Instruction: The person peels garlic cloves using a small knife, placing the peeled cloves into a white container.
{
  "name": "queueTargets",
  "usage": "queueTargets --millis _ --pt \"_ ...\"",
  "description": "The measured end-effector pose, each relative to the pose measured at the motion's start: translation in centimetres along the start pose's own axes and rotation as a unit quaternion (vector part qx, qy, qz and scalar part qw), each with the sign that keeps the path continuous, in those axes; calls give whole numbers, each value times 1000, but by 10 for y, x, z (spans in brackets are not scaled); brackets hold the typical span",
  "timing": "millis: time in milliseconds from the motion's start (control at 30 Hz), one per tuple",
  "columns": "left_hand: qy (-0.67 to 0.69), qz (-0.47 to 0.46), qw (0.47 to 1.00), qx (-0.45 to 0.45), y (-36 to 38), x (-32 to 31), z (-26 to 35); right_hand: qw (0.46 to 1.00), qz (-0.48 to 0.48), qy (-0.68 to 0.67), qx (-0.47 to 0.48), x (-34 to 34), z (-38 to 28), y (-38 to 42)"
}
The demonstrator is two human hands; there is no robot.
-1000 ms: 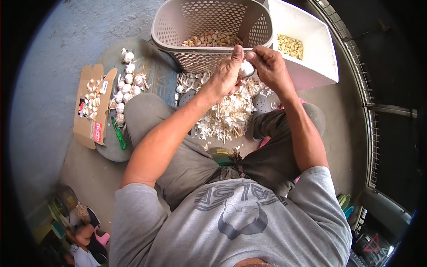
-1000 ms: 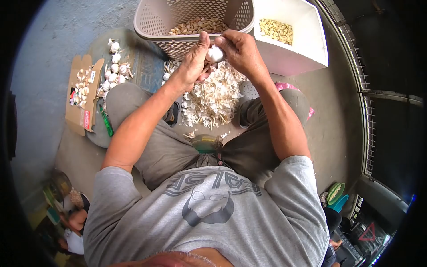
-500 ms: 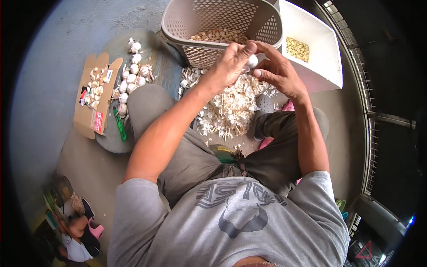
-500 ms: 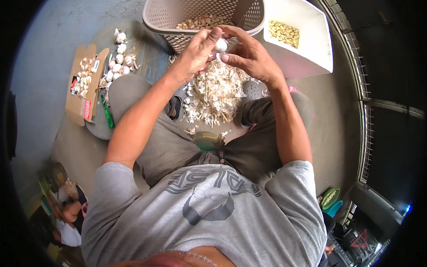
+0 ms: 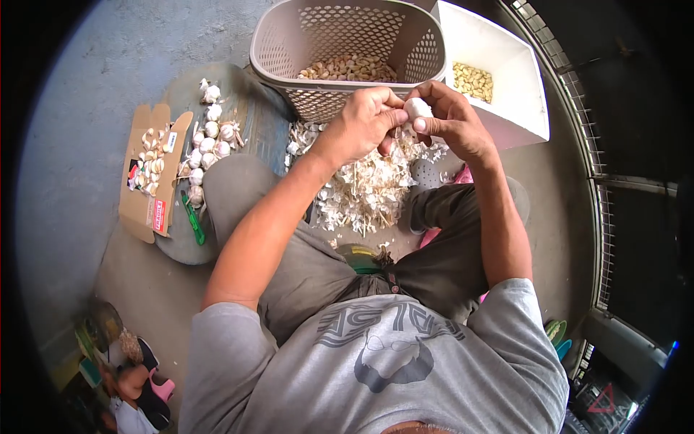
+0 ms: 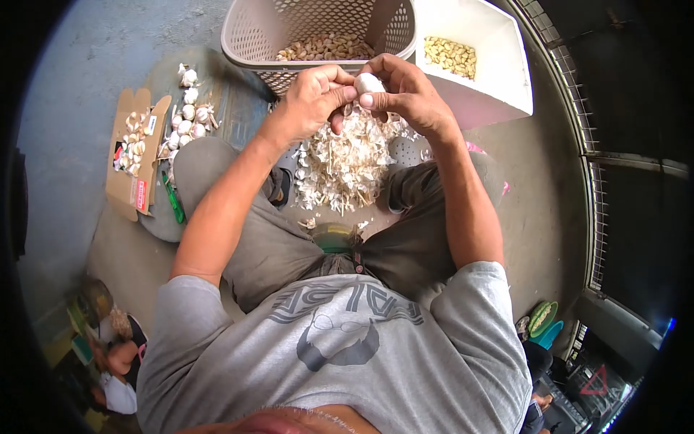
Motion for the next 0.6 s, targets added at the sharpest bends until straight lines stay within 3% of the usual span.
queueTargets --millis 200,433,600 --pt "-127 0 992 13 12 0 17 999 -1 -42 -7 -9 -4 2" --pt "-119 -22 992 38 12 0 16 991 27 -129 -31 11 13 -4" --pt "-156 -53 985 54 18 -2 17 990 69 -118 -23 31 15 -1"
Point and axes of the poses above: each hand's wrist, its own y-axis away from the middle knuckle, its own x-axis out of the back of the hand, z = x × y, the point moved 8 cm from there along -y, towards the middle knuckle, and after that the axes turned 1 degree about z, right-handed, at the moved point
